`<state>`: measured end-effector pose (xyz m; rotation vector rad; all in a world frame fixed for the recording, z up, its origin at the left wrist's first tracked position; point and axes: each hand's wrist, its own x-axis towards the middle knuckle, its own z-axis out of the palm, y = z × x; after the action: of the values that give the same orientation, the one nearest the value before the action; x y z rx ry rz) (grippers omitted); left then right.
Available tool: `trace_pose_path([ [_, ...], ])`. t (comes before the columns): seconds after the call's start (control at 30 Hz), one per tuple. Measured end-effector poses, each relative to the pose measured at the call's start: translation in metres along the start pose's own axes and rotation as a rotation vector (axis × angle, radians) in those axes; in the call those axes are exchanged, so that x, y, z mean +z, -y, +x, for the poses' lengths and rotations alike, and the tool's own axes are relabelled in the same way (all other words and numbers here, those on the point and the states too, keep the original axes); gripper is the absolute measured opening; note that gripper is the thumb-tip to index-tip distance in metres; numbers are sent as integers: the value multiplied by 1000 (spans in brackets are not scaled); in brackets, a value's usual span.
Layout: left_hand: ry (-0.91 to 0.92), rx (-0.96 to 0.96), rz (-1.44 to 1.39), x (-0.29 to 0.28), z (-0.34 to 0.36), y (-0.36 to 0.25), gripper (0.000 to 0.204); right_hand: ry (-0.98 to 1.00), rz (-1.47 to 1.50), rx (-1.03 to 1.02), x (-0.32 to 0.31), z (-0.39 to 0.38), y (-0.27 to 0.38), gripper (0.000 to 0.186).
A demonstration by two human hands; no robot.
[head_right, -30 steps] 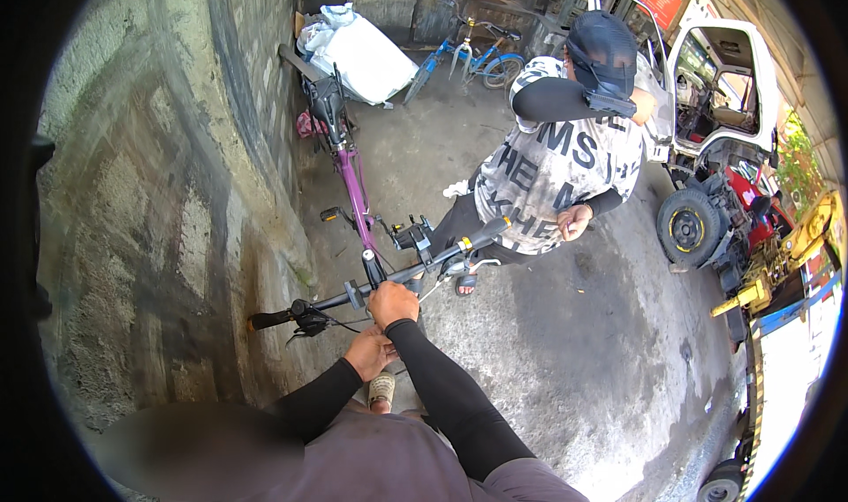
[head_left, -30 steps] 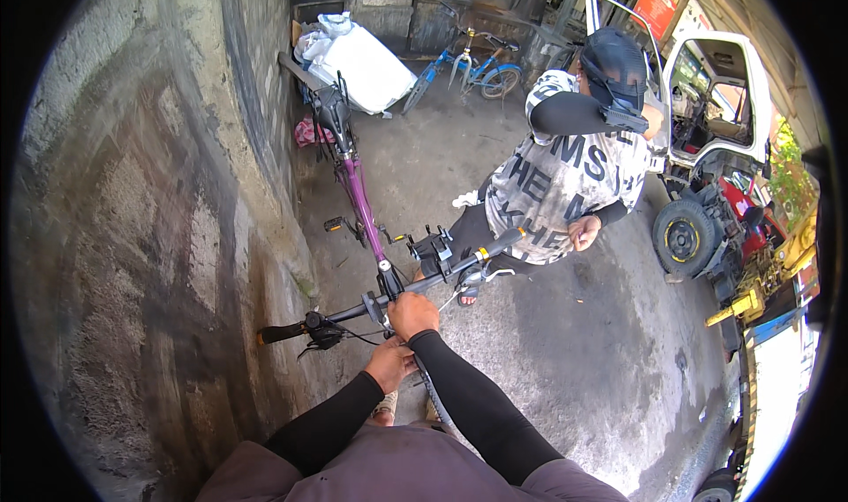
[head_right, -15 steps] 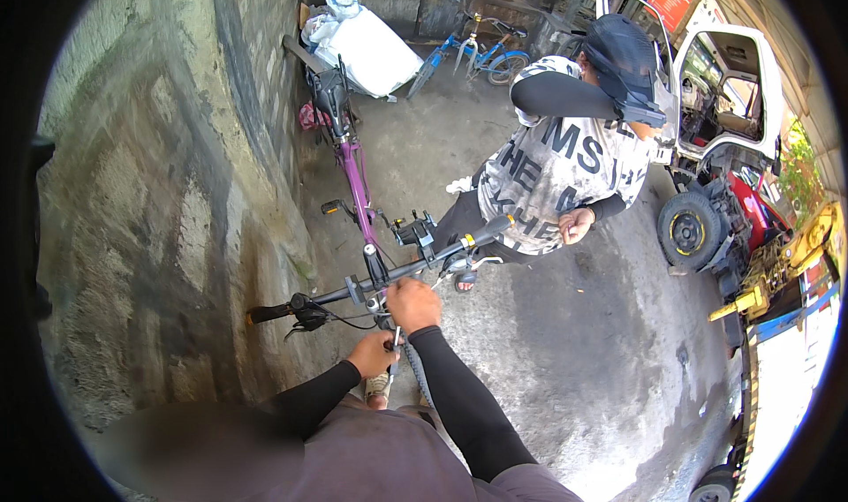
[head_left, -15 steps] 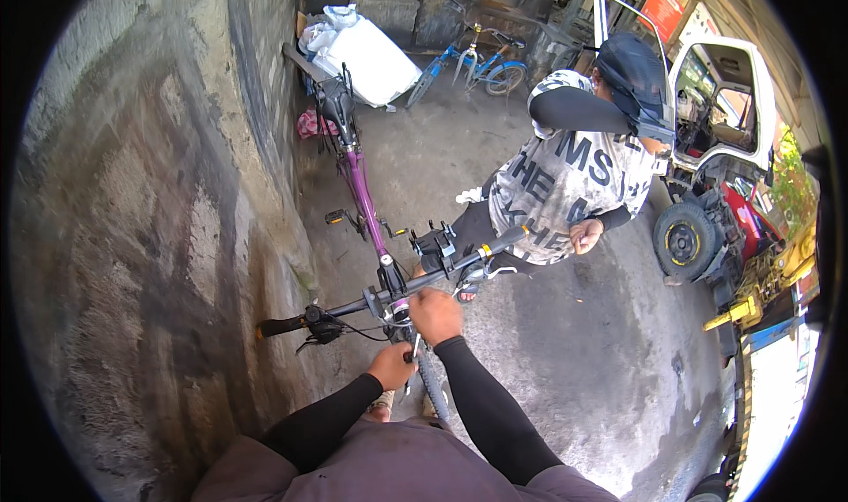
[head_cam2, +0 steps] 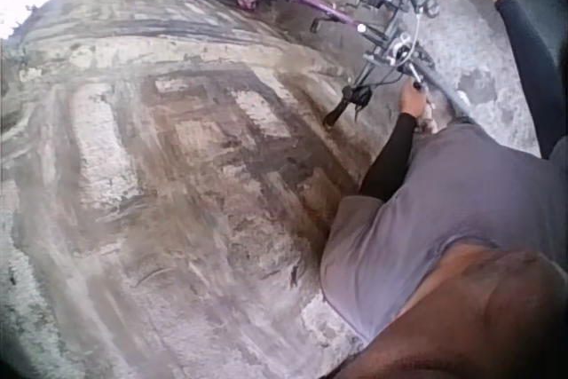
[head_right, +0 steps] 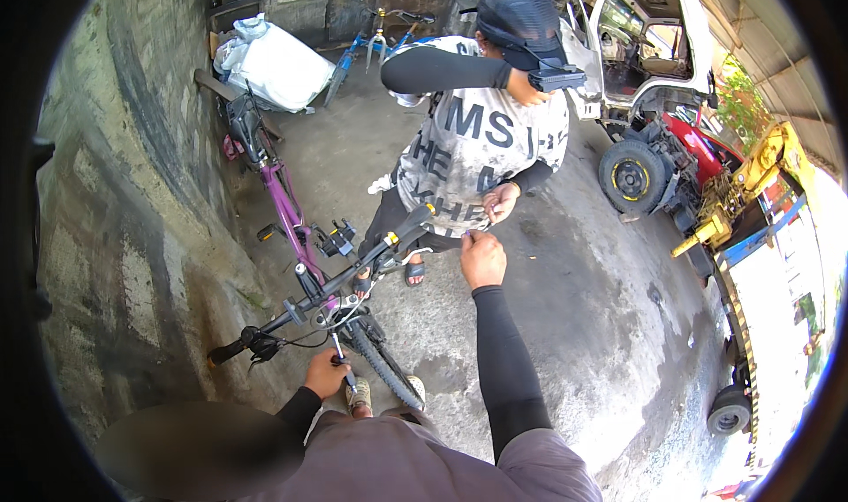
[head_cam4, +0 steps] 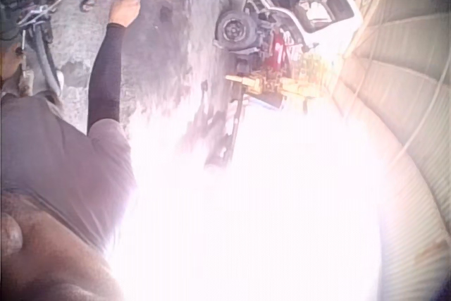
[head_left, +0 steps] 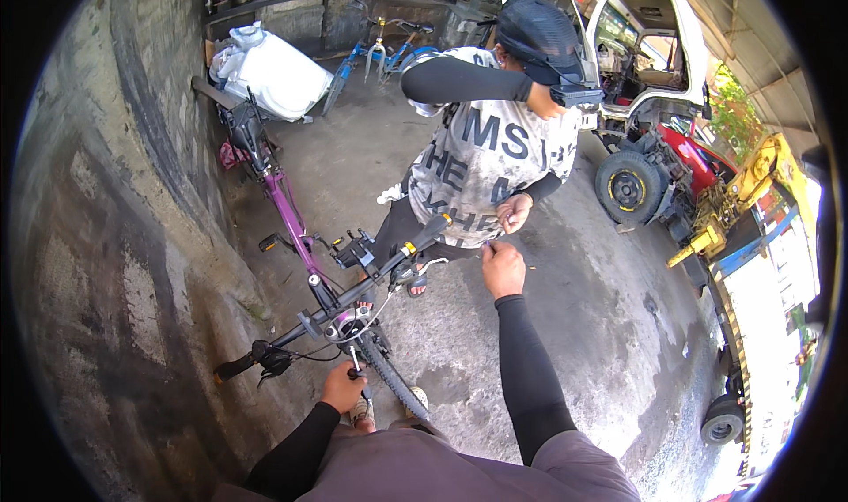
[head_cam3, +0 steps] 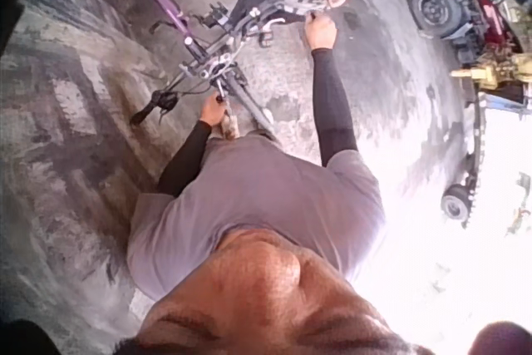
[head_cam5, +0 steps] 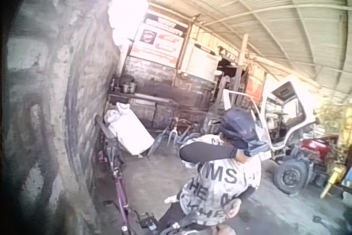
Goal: The person uses a screwdriver to adjust components on the handlebar of a purple bicycle. They tighten or loosen parts near the stem and brake levers while another person stands nearby.
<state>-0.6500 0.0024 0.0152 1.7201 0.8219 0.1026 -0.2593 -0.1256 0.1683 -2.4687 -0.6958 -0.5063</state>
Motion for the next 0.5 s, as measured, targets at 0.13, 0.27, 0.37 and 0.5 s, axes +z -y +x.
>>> trace_pose_path([
  [0.13,-90,-21,-107,2,-4,19,33,-30,-130,-34,-4,43,-32,23],
  [0.27,-223,-42,-234,11,-13,28,30,57,-152,-14,-17,80,-37,24],
  [0.37,-291,-47,-248,18,-19,29,29,59,-187,-109,-14,99,-47,24],
  [0.5,-362,-86,-303,26,-31,25,28,125,-214,-205,-3,117,-65,24],
])
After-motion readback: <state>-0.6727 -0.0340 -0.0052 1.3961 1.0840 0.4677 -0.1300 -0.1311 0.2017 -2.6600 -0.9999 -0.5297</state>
